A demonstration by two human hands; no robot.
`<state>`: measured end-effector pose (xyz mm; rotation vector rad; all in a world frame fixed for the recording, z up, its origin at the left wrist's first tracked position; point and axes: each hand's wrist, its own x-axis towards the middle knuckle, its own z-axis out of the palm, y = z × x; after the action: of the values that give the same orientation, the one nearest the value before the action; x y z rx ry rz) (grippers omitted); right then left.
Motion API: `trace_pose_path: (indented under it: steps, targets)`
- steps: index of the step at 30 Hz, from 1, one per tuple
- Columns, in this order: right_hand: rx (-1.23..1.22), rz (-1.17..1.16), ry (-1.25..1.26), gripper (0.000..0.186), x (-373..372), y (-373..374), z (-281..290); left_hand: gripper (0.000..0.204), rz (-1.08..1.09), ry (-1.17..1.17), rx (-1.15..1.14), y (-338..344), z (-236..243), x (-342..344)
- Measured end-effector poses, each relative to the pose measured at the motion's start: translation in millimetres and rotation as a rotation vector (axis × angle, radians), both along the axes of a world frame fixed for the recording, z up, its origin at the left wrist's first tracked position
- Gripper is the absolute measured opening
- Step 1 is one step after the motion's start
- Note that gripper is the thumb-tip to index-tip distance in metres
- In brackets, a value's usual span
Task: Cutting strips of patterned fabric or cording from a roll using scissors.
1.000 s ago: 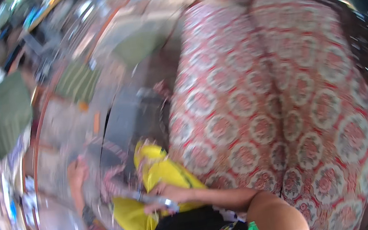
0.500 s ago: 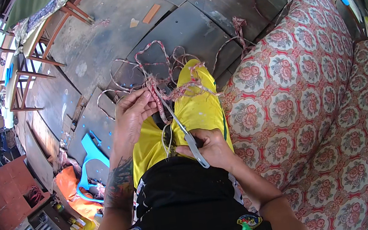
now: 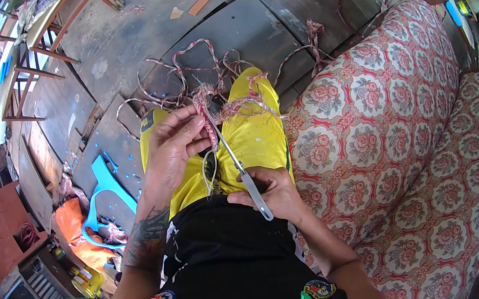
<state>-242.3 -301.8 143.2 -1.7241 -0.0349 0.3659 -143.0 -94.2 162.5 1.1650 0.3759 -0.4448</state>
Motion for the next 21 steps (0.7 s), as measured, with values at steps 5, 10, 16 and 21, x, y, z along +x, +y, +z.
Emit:
trace_pose_path:
  steps: [5, 10, 16, 21]
  targets:
    - [0.198, 0.001, 0.325, 0.039, -8.5, -11.3, 9.4, 0.031, 0.000, 0.044, -0.165, -1.7, -8.5, -21.8]
    - [0.160, 0.062, 0.341, 0.042, -14.7, -21.1, 13.4, 0.032, 0.073, 0.079, -0.255, -5.7, -21.6, -42.9]
    - [0.017, 0.069, 0.321, 0.043, -24.3, -18.8, 17.8, 0.033, 0.089, 0.050, -0.206, -7.1, -29.7, -60.9]
    - [-0.050, 0.062, 0.343, 0.044, -28.0, -14.6, 21.5, 0.036, 0.054, 0.031, -0.195, -5.1, -29.5, -69.6]
